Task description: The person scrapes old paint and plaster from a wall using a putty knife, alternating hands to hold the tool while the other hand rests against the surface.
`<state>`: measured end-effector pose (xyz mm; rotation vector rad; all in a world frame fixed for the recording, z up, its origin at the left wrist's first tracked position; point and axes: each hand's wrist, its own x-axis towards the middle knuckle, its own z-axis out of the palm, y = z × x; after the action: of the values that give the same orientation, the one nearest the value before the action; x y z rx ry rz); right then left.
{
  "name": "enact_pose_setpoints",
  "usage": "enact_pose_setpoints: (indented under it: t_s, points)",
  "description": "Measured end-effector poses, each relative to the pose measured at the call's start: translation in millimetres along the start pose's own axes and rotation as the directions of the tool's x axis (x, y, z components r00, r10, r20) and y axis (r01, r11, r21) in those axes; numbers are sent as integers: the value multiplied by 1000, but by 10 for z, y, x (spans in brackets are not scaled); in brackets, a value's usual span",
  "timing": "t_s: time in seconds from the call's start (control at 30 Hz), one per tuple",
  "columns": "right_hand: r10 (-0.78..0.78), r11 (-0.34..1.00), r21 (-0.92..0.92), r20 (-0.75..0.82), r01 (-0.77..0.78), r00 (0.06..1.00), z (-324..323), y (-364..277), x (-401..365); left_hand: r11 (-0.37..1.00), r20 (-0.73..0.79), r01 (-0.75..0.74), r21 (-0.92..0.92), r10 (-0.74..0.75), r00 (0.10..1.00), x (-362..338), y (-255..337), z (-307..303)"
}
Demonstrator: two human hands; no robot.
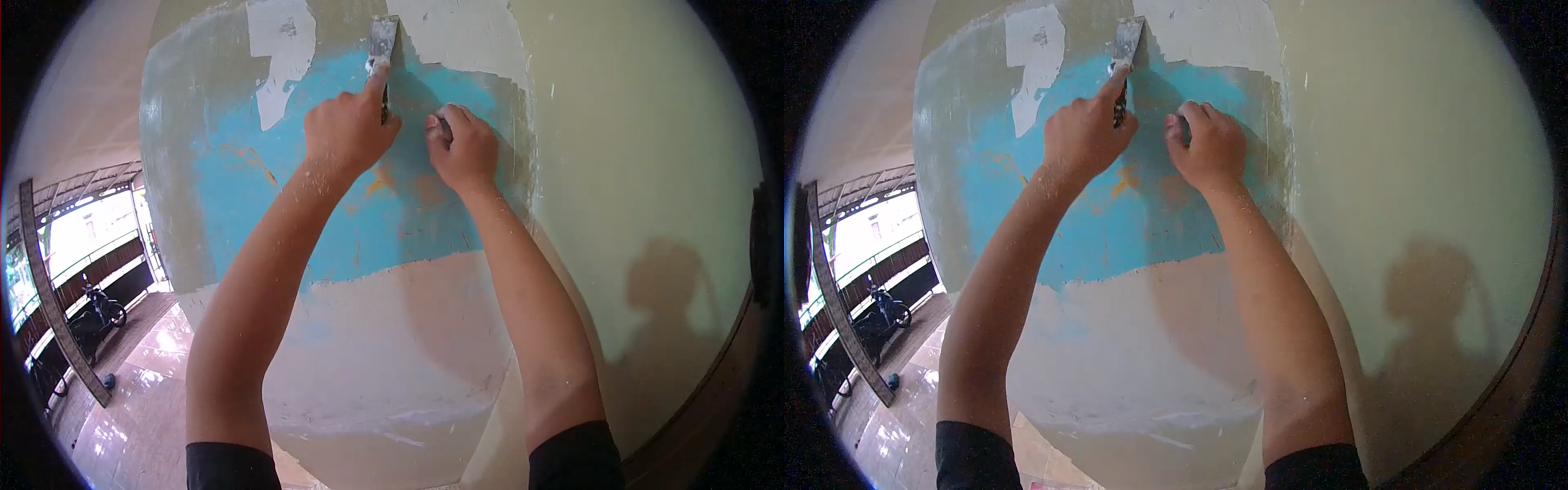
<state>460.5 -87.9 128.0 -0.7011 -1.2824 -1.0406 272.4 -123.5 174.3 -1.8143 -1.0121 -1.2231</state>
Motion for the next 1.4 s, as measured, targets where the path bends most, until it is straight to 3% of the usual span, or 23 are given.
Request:
enact_pose_setpoints:
  t_s: [0.1,0.27,0.47,0.6,0.83,1.03,1.1,1.2,1.3,1.4]
  points:
    - [13,1000,-22,59,-12,998,-27,17,-11,1000,-40,-13,24,14,999,176,28,-94]
    - [9,1000,22,19,-10,1000,-13,42,-40,997,-24,-16,76,18,1000,368,63,-197]
    - [-19,1000,20,21,19,1000,-27,53,-34,985,-116,-94,141,111,987,717,-67,-311]
    - [-5,999,48,25,3,1000,-37,44,-35,971,-30,-47,236,56,998,962,-75,-410]
    - [8,1000,13,31,-8,999,-1,96,-59,948,-50,-48,314,67,996,1099,-153,-329]
    - [11,999,52,5,-12,1000,-31,98,-79,972,-72,-82,221,100,992,834,-217,-232]
    - [-65,992,-117,-78,56,995,-41,74,-66,980,21,-54,190,51,998,630,-226,-210]
    - [-148,969,-216,-111,122,983,-18,68,-75,980,43,-63,190,56,997,328,-389,-167]
    - [-172,953,-265,-89,143,981,-5,63,-80,983,19,-77,165,75,997,-34,-625,-44]
    - [-133,958,-261,-50,115,990,1,72,-84,992,152,-7,129,-12,988,-696,-713,-18]
